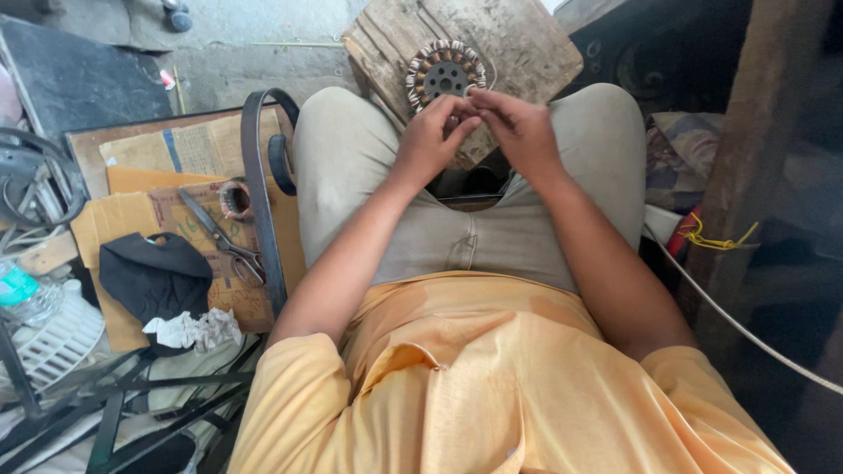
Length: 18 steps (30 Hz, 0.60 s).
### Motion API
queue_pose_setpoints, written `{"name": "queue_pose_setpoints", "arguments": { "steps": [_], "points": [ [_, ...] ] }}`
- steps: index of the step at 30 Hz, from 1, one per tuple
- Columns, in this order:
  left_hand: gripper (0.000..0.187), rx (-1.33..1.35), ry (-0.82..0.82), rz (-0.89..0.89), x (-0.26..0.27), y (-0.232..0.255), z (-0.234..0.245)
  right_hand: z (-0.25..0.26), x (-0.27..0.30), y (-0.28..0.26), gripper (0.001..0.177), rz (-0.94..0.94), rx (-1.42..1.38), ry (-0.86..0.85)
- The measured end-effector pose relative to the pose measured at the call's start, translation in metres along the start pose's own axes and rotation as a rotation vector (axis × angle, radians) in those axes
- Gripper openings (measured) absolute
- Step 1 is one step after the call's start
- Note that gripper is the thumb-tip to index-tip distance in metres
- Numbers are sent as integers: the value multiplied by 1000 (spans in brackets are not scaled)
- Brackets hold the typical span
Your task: The person uses shears to cut a wire on a circular metal component with copper windings. They then tie a white string around the windings to secure them, adjusting the string and component throughout the process.
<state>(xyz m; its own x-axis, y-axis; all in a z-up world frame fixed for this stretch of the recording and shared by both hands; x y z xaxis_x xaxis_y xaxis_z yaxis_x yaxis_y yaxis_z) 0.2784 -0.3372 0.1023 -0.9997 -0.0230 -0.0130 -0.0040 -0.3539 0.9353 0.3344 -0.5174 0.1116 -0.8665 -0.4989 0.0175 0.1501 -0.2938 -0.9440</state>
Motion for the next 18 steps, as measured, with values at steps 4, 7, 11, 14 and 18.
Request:
{"name": "queue_pose_setpoints", "arguments": {
  "steps": [4,7,11,14,18],
  "points": [
    [19,33,11,97,-6,-20,-7,-4,-2,-13,28,108,99,8],
    [18,227,-64,284,-6,-33,-8,-6,-4,-18,28,164,143,-18],
    [15,251,-56,280,-6,-37,-9,-8,-3,-21,33,175,147,-41],
    [14,323,-50,324,-9,-38,-7,-10,-4,-22,38,210,128,-52],
    [11,334,-54,310,-6,-43,-9,-10,-4,-21,37,227,128,-38]
  ]
}}
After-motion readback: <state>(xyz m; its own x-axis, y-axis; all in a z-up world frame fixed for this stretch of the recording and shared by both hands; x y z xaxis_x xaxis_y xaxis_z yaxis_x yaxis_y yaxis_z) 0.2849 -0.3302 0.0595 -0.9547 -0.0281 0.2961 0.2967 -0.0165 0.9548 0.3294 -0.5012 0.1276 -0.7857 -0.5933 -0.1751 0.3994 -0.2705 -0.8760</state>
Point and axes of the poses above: each hand's wrist, its own x-axis away from the middle knuckle, its own z-axis out of the back of the hand, y = z × x, the point moved 1 cm from there along -x, towards the middle knuckle, and after that the axes turned 6 degrees about -x, right-handed, at the moved point
